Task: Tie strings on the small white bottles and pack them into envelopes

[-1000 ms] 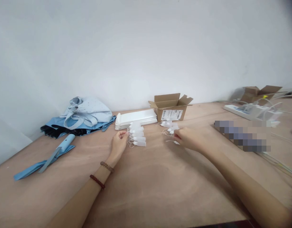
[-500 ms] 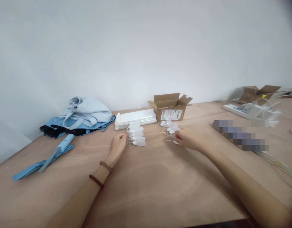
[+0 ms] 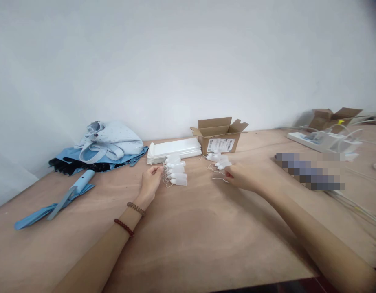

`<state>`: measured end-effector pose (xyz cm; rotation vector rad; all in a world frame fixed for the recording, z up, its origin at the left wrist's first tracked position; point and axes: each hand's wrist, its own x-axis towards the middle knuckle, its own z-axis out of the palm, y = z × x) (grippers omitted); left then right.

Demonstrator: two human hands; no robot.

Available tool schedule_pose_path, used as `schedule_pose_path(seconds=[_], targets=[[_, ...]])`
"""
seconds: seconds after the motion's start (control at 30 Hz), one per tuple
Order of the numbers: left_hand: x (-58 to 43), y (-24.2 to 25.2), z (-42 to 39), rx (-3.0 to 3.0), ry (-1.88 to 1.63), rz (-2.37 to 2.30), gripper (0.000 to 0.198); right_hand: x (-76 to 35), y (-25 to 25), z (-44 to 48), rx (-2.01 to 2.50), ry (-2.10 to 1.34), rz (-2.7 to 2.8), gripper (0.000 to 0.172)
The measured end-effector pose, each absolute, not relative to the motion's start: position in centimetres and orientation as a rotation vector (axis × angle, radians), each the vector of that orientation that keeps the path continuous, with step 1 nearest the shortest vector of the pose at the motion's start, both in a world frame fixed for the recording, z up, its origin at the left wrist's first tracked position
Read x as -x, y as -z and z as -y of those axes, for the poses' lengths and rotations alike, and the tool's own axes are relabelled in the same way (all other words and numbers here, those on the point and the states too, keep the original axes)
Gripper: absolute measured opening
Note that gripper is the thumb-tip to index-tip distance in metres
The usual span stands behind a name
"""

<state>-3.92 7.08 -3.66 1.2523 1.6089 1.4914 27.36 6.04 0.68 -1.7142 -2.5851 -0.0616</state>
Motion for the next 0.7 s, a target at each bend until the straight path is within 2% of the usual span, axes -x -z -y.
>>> schedule_pose_path(seconds=[0.7], targets=[[3.7, 2.6, -6.7, -1.106, -1.529, -1.313, 0.030, -27.4, -1.6, -5.7, 1.812, 0.018, 2.585, 0.010]])
